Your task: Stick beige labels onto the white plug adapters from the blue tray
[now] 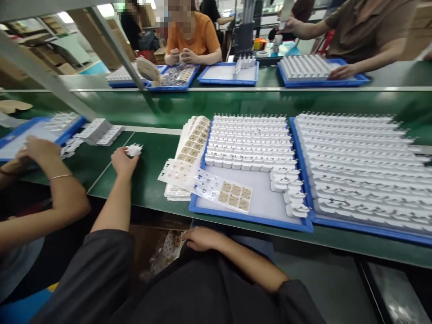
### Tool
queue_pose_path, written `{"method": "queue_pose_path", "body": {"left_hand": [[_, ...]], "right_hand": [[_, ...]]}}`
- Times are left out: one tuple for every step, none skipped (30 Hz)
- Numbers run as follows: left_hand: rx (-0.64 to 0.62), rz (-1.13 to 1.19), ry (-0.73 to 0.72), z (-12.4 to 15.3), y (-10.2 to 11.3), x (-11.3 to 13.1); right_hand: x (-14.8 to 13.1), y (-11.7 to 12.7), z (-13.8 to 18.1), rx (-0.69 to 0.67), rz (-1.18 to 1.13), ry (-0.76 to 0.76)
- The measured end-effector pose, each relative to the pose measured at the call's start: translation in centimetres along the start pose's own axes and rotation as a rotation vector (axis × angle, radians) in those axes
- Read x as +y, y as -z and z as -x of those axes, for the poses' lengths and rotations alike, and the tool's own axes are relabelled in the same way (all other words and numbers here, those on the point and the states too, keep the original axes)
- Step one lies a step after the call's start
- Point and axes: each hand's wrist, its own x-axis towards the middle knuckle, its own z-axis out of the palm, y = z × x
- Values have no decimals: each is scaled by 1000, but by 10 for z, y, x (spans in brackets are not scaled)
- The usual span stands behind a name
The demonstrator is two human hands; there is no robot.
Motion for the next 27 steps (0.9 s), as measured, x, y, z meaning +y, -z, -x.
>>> {"method": "queue_pose_path", "body": {"left_hand": [[2, -18, 18, -7, 1, -1], [9, -32, 36, -14, 1, -2], [27, -44, 50, -19, 1, -1], [49, -51, 54, -23, 0, 0], [67, -53, 48, -26, -1, 3], [80, -52, 34, -26, -3, 8], [83, -40, 2, -24, -5, 15], [77, -9, -52, -19, -6, 24], [62, 37, -129, -10, -7, 37], [43, 92, -223, 3, -8, 51], [10, 165, -341, 19, -8, 68], [-32, 204, -454, 40, -7, 86], [-87, 233, -549, 63, -5, 106], [-198, 260, -655, 88, -4, 125], [-336, 277, -756, 113, -3, 144], [-499, 268, -859, 137, -2, 162], [-630, 229, -955, 159, -3, 178], [-742, 162, -1049, 177, -4, 192], [-809, 88, -1101, 191, -6, 203], [-852, 11, -1114, 201, -9, 211], [-885, -52, -1109, 206, -12, 218], [-910, -96, -1088, 207, -15, 222], [-937, -123, -1062, 206, -18, 224], [-968, -134, -1041, 202, -20, 226], [-1003, -135, -1026, 197, -22, 226], [-1039, -132, -1016, 191, -23, 226], [-1077, -127, -1006, 186, -23, 226]], "right_hand": [[-8, 9, 17, 15, -19, 27], [-17, 20, 36, 39, -39, 61], [-26, 32, 58, 78, -61, 132], [-33, 44, 81, 146, -76, 200], [-37, 57, 104, 248, -99, 230], [-39, 70, 126, 396, -101, 216], [-37, 82, 146, 584, -77, 161], [-33, 93, 164, 776, -11, 66], [-25, 102, 177, 919, 64, -58], [-16, 109, 185, 1003, 147, -177], [-6, 114, 189, 1043, 230, -272], [3, 118, 188, 1042, 301, -343], [11, 120, 183, 1014, 358, -380], [17, 122, 175, 975, 396, -391], [21, 122, 166, 934, 417, -387], [23, 123, 156, 900, 425, -378], [23, 123, 147, 874, 423, -368], [23, 123, 138, 859, 416, -360], [22, 123, 131, 850, 404, -353], [21, 122, 125, 848, 389, -349], [21, 122, 121, 849, 372, -343], [22, 122, 119, 848, 356, -336], [22, 121, 117, 848, 340, -328], [24, 121, 116, 849, 326, -320], [25, 120, 116, 850, 314, -312], [26, 119, 116, 851, 303, -307], [27, 119, 115, 851, 295, -302]]}}
